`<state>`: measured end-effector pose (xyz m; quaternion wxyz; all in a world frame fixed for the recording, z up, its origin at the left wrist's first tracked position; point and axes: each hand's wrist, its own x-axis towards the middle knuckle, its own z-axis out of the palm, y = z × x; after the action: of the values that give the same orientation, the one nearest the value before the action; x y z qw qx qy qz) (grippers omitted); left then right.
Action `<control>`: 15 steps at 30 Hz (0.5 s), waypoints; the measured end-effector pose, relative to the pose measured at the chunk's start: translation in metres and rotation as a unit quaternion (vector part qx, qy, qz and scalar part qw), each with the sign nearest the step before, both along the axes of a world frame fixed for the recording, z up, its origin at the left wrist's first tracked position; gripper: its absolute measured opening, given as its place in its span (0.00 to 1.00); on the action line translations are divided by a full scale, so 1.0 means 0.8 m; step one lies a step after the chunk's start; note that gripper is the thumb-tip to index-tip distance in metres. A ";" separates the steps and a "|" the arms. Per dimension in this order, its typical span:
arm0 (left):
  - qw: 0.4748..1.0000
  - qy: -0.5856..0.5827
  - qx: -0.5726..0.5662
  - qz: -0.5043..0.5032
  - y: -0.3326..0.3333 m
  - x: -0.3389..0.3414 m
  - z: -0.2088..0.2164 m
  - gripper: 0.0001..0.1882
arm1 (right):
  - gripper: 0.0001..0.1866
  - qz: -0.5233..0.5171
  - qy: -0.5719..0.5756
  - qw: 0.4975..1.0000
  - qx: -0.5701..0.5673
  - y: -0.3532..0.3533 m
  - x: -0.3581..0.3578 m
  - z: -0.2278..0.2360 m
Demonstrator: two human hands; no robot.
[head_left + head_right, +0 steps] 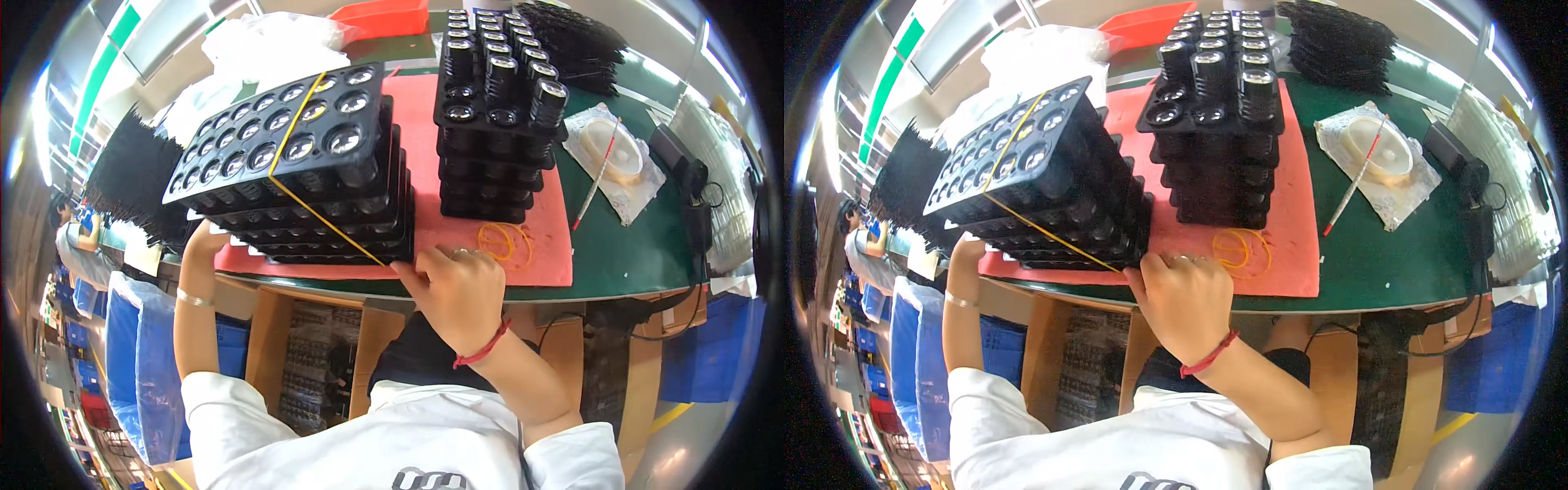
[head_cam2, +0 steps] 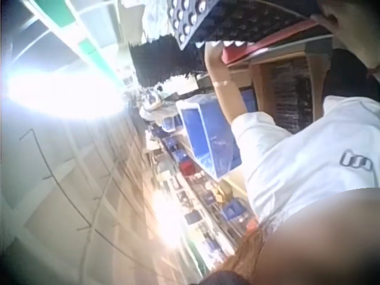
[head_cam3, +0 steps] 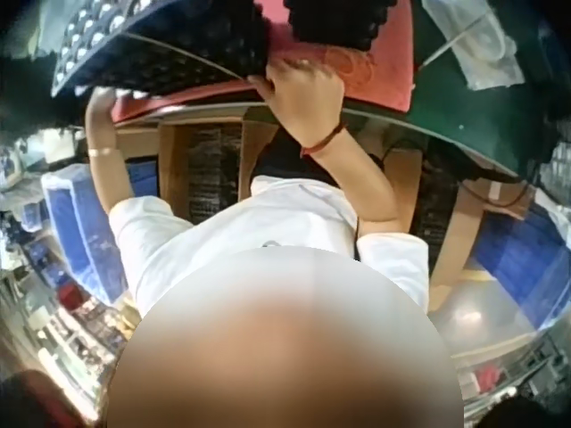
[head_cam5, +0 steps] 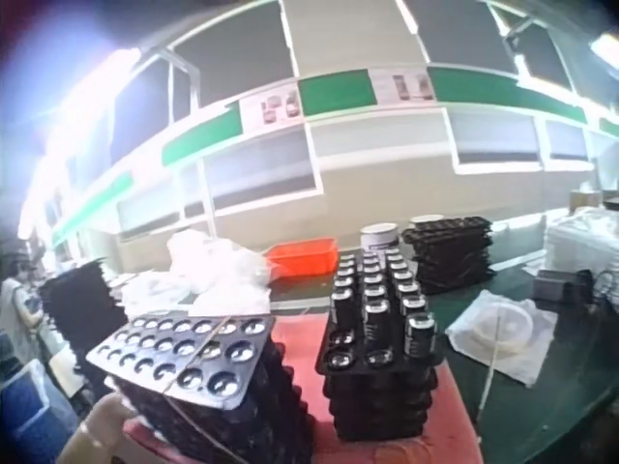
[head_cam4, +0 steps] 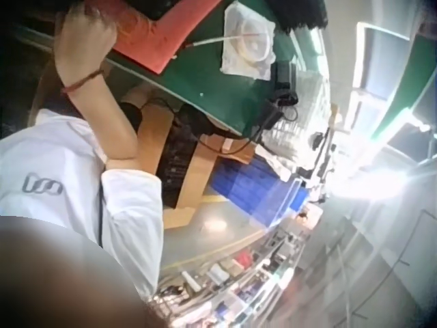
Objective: Packaging stacks of component trays into plastic bags and securing them with rubber bands.
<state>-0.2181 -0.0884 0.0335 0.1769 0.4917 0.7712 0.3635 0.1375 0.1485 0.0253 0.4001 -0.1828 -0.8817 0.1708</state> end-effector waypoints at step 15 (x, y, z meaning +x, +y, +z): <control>0.986 0.018 -0.022 0.163 -0.042 0.129 -0.018 0.34 | 0.01 -0.062 -0.066 0.995 0.051 0.001 -0.018 -0.006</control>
<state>-0.1146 -0.1220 0.0195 0.1123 0.3623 0.8519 0.3611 0.1234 0.1491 0.0202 0.3599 -0.2272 -0.9006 0.0879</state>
